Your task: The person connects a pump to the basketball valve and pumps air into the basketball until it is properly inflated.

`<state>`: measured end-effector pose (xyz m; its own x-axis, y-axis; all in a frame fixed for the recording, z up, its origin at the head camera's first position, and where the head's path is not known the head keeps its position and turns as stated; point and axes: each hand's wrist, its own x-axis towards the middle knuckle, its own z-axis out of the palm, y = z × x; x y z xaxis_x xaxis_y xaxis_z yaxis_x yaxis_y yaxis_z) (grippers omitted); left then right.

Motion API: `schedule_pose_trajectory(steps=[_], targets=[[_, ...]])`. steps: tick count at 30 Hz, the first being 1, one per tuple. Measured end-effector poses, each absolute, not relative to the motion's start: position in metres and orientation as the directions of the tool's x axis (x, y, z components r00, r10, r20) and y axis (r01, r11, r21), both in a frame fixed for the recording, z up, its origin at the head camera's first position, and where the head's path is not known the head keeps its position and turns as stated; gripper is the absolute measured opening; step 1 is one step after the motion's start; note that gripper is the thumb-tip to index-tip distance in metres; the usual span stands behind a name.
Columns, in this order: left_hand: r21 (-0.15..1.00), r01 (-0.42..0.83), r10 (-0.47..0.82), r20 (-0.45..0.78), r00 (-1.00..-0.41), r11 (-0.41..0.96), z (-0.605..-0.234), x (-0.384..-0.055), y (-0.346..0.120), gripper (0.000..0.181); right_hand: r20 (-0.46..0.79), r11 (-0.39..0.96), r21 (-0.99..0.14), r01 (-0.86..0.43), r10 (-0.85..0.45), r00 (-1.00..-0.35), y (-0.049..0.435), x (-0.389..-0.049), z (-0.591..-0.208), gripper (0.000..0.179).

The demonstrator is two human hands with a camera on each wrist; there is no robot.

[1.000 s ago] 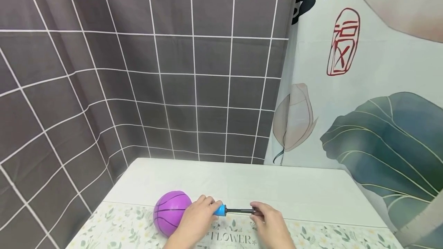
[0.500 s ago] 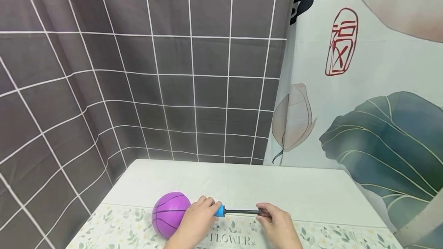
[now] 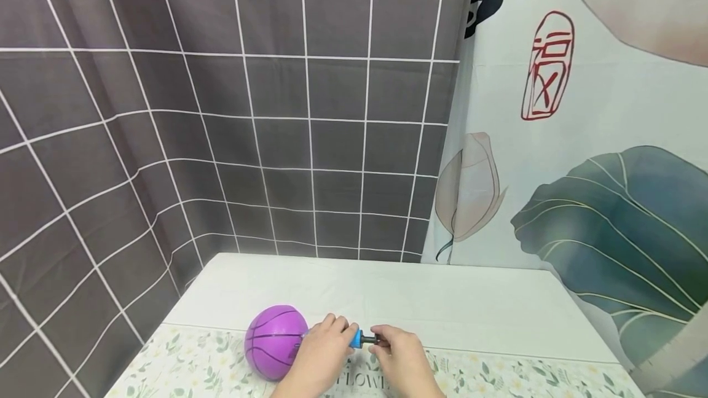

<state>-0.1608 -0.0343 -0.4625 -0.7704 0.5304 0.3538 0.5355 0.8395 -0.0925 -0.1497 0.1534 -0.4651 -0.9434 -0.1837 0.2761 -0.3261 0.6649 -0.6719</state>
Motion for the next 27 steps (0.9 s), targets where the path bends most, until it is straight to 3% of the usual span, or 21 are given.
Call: schedule_pose_trajectory(steps=[6,13,20,27], targets=[[-0.007,0.521,0.483,0.384,-0.787,0.854,-0.467,-0.161,-0.040,0.038,0.220,0.659,-0.690,-0.300,-0.205,-0.954,0.152,-0.149,-0.467,0.027],[0.039,0.496,0.448,0.376,-0.811,0.867,-0.468,-0.160,-0.042,0.038,0.223,0.711,-0.671,-0.210,-0.077,-0.972,0.173,-0.144,-0.464,0.026],[0.056,0.487,0.434,0.372,-0.821,0.872,-0.466,-0.161,-0.042,0.041,0.178,0.735,-0.670,-0.102,0.025,-0.984,0.202,-0.143,-0.462,0.029],[0.053,0.477,0.424,0.381,-0.822,0.877,-0.463,-0.162,-0.041,0.043,0.147,0.711,-0.698,-0.083,0.030,-0.989,0.214,-0.140,-0.457,0.030]])
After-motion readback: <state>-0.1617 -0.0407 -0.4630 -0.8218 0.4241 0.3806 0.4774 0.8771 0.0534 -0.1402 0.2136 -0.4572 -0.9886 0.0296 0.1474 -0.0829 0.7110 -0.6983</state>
